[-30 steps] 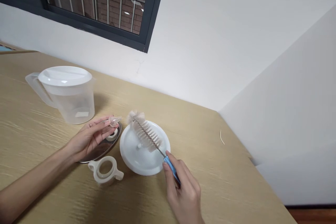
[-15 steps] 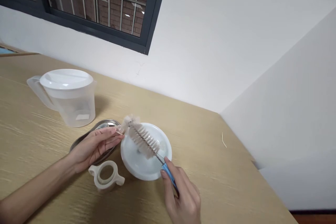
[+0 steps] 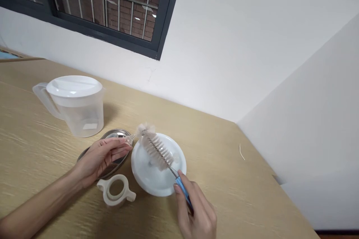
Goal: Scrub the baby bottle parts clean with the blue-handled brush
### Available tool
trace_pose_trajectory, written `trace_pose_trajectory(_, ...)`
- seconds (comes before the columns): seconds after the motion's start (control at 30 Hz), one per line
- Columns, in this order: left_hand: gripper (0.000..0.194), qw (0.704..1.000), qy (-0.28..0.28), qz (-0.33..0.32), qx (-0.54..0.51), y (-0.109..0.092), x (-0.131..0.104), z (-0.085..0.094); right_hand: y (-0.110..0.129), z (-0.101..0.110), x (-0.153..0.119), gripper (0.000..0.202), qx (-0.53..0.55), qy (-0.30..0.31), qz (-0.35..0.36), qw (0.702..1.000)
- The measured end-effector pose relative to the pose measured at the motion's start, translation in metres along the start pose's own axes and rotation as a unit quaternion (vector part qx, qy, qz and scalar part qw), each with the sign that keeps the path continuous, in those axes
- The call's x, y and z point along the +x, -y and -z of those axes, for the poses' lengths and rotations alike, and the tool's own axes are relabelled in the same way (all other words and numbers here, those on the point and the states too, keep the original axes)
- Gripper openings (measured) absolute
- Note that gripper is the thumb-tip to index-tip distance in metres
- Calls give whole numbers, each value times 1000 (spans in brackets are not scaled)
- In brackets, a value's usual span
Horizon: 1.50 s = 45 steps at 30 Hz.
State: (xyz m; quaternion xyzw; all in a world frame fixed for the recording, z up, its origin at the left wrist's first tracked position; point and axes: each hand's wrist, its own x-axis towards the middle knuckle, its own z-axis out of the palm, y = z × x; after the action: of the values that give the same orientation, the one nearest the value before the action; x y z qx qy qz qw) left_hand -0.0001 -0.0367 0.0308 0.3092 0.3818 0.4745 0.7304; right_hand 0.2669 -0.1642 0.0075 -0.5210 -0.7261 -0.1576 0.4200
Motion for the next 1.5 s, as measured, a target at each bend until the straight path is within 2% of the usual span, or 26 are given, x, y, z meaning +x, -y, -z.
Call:
trace_pose_trajectory(0.2,12,1000,-8,0,-1,-2,-2,-3,6,-8,-3,43,53,4,21,998)
trace_pose_trajectory(0.37,16,999,-20,-3,26,-1,-2,-3,4,-9,-9,41,45,-12,12,999)
trace_pose_trajectory(0.5,18,999,-20,-14,43,4,-1,0,4,-9,-6,42,56,14,29,998)
trace_pose_trajectory(0.63,15,999,-36,-18,14,3,2,3,6,-5,1,41,48,19,29,998)
trace_pose_trajectory(0.83,20,995,-60,38,-72,-4,2,-2,8,-2,4,35,19,6,20,1000)
trace_pose_trajectory(0.93,19,993,-58,68,-77,-3,0,-5,9,-2,3,38,23,9,19,1000)
trace_pose_trajectory(1.07,17,993,-52,68,-79,-2,-1,-6,8,-3,1,39,37,28,30,998)
trace_pose_trajectory(1.2,18,992,-48,63,-98,-6,3,-2,3,-4,1,36,24,17,21,999)
trace_pose_trajectory(1.37,21,987,-27,87,-132,-8,2,-2,3,-1,-1,36,16,2,-5,1000)
trace_pose_trajectory(1.5,20,986,-20,107,-129,-6,0,-5,8,1,1,39,22,6,15,1000)
